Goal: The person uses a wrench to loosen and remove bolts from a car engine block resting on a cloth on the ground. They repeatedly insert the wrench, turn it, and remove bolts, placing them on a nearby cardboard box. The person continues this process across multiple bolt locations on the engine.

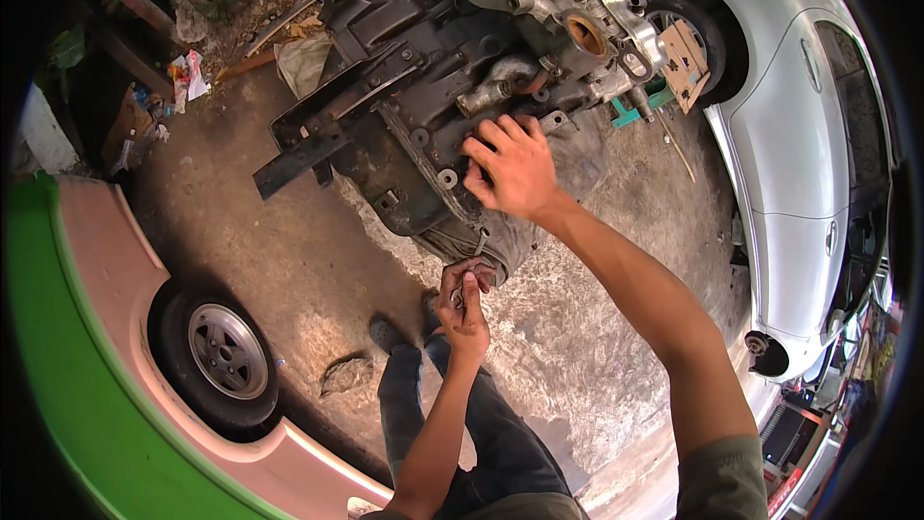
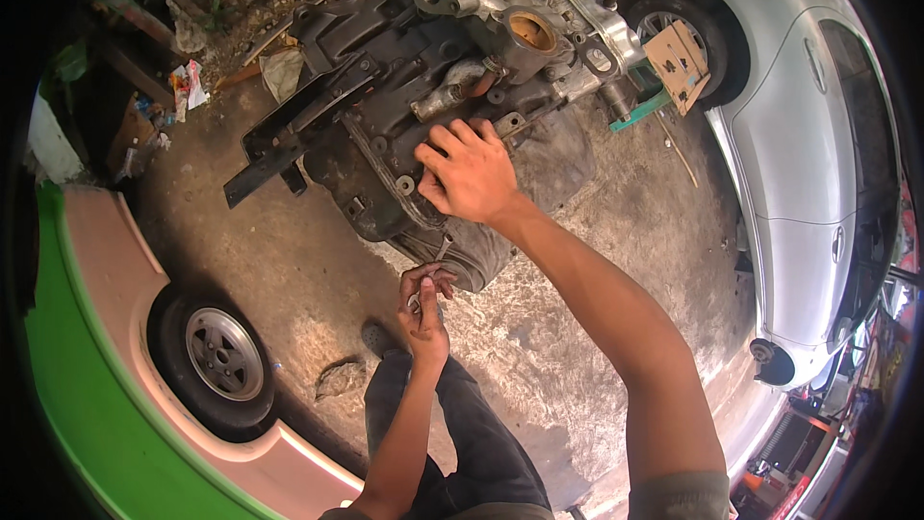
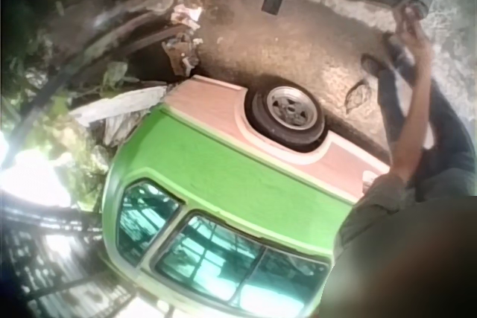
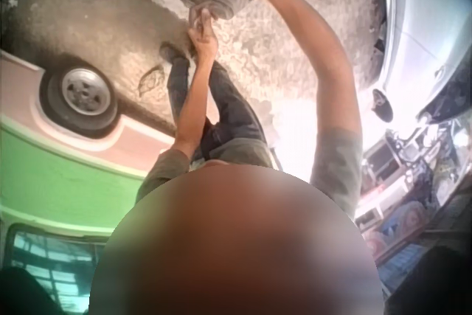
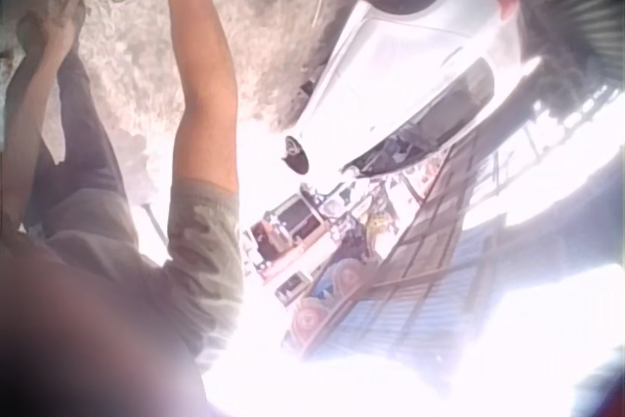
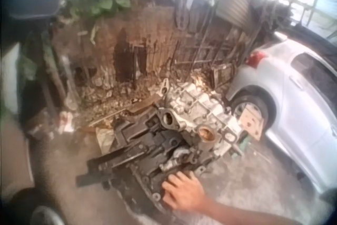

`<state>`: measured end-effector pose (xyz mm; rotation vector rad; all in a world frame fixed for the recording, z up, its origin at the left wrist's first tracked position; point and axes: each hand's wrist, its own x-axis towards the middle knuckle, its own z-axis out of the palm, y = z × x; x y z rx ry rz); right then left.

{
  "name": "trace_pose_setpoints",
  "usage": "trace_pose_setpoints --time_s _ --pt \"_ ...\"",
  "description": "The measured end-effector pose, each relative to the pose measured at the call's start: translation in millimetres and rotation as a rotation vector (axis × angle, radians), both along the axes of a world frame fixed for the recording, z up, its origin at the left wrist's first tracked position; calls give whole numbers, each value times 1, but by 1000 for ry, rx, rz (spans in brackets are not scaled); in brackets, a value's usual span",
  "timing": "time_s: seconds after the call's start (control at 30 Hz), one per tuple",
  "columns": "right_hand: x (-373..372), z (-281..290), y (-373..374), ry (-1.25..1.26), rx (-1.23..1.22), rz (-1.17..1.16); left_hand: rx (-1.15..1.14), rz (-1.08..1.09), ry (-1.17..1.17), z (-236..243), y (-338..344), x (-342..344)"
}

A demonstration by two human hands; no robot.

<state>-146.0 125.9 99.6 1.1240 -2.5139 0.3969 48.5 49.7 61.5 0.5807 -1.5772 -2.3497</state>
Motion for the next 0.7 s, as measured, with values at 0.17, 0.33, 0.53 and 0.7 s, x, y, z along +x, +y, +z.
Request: trace_pose_setpoints --time_s 0.17,0.33,0.53,0.7 --pt "0 0 1 1 31 -4 107 13 -181 -10 -32 -4" --pt "0 -1 0 7 67 -24 75 -35 -232 -12 -85 -50" --pt "-1 3 -3 32 105 -18 149 -270 -299 -10 -102 -87" --pt "-1 6 -5 37 158 -26 189 -313 -287 -16 -100 -99"
